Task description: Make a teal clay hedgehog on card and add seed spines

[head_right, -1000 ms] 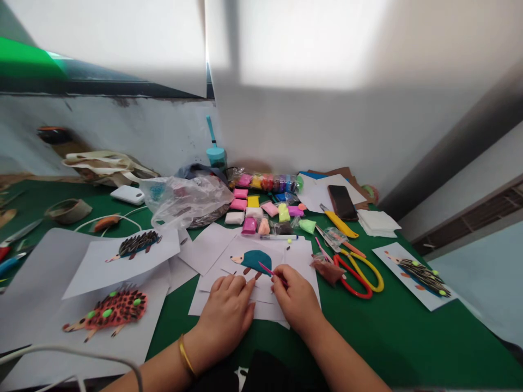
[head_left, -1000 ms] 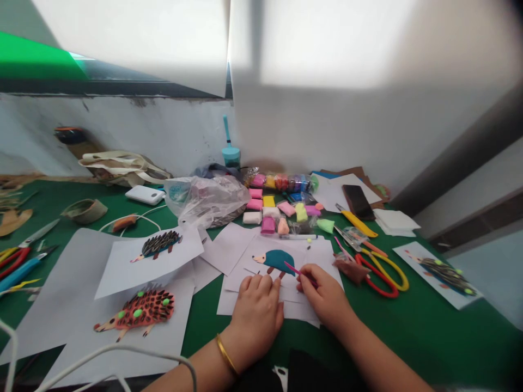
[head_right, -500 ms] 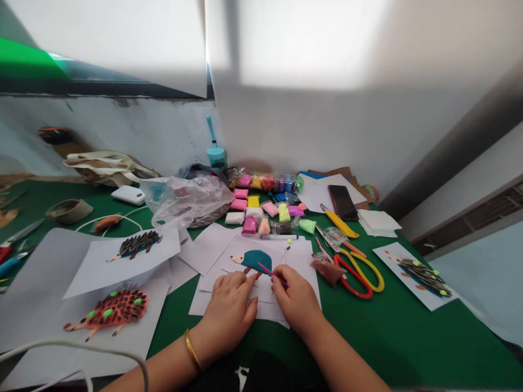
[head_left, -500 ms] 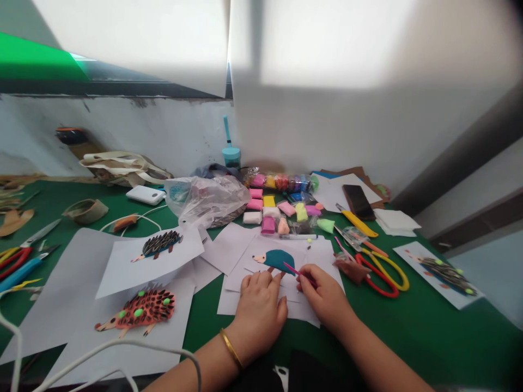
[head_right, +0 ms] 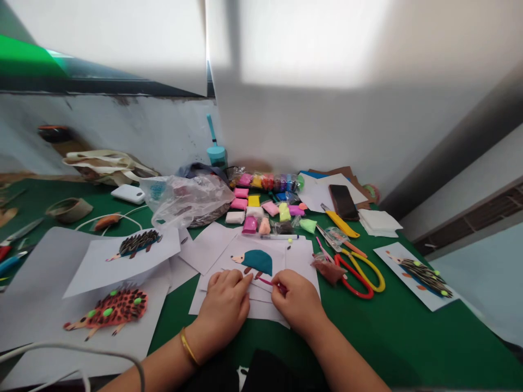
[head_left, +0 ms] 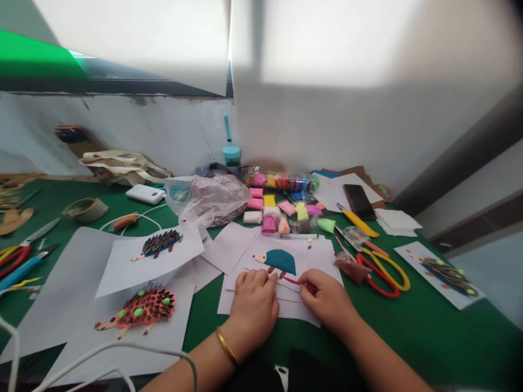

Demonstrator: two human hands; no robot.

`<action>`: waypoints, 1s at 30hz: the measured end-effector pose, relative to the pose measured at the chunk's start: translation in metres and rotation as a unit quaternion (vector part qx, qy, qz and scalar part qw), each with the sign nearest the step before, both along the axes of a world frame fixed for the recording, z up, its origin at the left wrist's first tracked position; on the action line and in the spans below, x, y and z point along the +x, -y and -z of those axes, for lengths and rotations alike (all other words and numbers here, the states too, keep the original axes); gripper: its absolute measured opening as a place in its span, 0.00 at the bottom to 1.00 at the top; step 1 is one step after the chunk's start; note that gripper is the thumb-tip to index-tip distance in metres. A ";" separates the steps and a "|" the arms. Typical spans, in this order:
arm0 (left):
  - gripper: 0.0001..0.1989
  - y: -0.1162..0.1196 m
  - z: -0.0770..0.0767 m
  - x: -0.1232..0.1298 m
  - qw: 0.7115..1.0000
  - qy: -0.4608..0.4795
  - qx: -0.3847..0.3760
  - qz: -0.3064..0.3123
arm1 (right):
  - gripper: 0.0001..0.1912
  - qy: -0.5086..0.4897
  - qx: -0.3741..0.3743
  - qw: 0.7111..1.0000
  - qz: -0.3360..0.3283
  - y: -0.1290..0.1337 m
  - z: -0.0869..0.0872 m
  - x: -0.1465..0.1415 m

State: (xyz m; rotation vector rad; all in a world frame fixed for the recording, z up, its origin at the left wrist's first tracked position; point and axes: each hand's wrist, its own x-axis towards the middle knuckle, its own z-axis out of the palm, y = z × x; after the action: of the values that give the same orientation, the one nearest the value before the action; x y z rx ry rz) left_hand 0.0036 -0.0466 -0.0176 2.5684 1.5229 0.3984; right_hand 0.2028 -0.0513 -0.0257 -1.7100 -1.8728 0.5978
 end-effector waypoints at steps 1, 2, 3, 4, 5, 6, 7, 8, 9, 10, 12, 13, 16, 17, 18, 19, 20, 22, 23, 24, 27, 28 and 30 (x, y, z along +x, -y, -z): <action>0.23 0.000 0.001 0.000 1.000 -0.006 0.006 0.003 | 0.08 0.012 -0.007 1.000 -0.004 0.000 0.000 0.000; 0.23 -0.001 0.001 0.000 1.000 -0.011 0.010 0.007 | 0.08 0.022 -0.013 1.000 -0.008 0.000 -0.001 0.000; 0.24 -0.001 0.001 0.000 1.000 -0.015 0.013 0.011 | 0.08 0.030 -0.017 0.999 -0.011 0.000 -0.001 0.000; 0.24 -0.001 0.001 0.000 1.000 -0.018 0.016 0.016 | 0.09 0.036 -0.020 0.999 -0.015 0.000 -0.001 0.000; 0.24 -0.002 0.001 0.000 0.999 -0.019 0.017 0.020 | 0.09 0.039 -0.022 0.999 -0.018 0.000 -0.002 0.000; 0.23 -0.002 0.000 0.000 0.999 -0.020 0.017 0.025 | 0.10 0.037 -0.022 0.999 -0.022 0.000 -0.002 0.000; 0.23 -0.002 0.000 -0.001 0.999 -0.020 0.017 0.029 | 0.12 0.033 -0.023 0.999 -0.026 0.001 -0.001 0.000; 0.23 -0.001 -0.001 -0.001 0.999 -0.019 0.017 0.031 | 0.14 0.027 -0.026 0.999 -0.026 0.001 -0.001 0.001; 0.22 -0.001 -0.001 -0.001 0.999 -0.017 0.017 0.032 | 0.16 0.020 -0.030 0.999 -0.024 0.001 0.000 0.002; 0.22 -0.001 -0.002 -0.002 0.999 -0.015 0.016 0.033 | 0.18 0.013 -0.036 0.999 -0.021 0.001 0.001 0.003; 0.19 0.000 -0.004 -0.002 0.999 -0.009 0.011 0.033 | 0.18 -0.001 -0.043 0.999 -0.023 0.002 0.002 0.005; 0.18 0.000 -0.004 -0.002 0.999 -0.005 0.008 0.032 | 0.17 -0.008 -0.041 0.999 -0.030 0.003 0.003 0.006; 0.15 0.000 -0.006 -0.002 1.000 0.009 -0.001 0.029 | 0.15 -0.007 -0.021 0.998 -0.051 0.005 0.003 0.008; 0.14 0.000 -0.006 -0.002 1.000 0.013 -0.002 0.026 | 0.15 0.002 -0.014 0.998 -0.054 0.006 0.003 0.007; 0.15 0.000 -0.006 -0.003 1.000 0.018 -0.002 0.022 | 0.15 0.013 -0.007 0.998 -0.056 0.006 0.003 0.007; 0.15 -0.001 -0.006 -0.003 1.000 0.022 -0.001 0.018 | 0.14 0.022 -0.001 0.998 -0.059 0.007 0.003 0.007; 0.15 -0.001 -0.006 -0.003 1.000 0.025 0.000 0.015 | 0.14 0.029 0.004 0.998 -0.063 0.007 0.003 0.006; 0.15 -0.002 -0.005 -0.003 1.000 0.028 0.002 0.013 | 0.13 0.035 0.010 0.997 -0.068 0.007 0.003 0.006; 0.16 -0.002 -0.005 -0.003 0.999 0.029 0.002 0.014 | 0.13 0.036 0.010 0.997 -0.068 0.007 0.003 0.006; 0.17 -0.002 -0.005 -0.003 0.999 0.029 0.004 0.015 | 0.13 0.037 0.011 0.997 -0.066 0.007 0.004 0.006; 0.19 -0.003 -0.005 -0.003 0.999 0.029 0.005 0.018 | 0.12 0.038 0.014 0.997 -0.058 0.007 0.004 0.007; 0.18 -0.003 -0.005 -0.003 0.999 0.030 0.004 0.018 | 0.12 0.037 0.016 0.998 -0.056 0.007 0.004 0.007; 0.15 -0.002 -0.005 -0.003 0.999 0.032 0.001 0.018 | 0.12 0.032 0.019 0.998 -0.056 0.007 0.003 0.007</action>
State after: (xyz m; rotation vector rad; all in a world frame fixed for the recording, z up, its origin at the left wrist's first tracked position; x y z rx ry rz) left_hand 0.0007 -0.0442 -0.0125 2.5533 1.4545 0.4734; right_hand 0.2099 -0.0582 -0.0291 -1.6272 -2.0217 0.5531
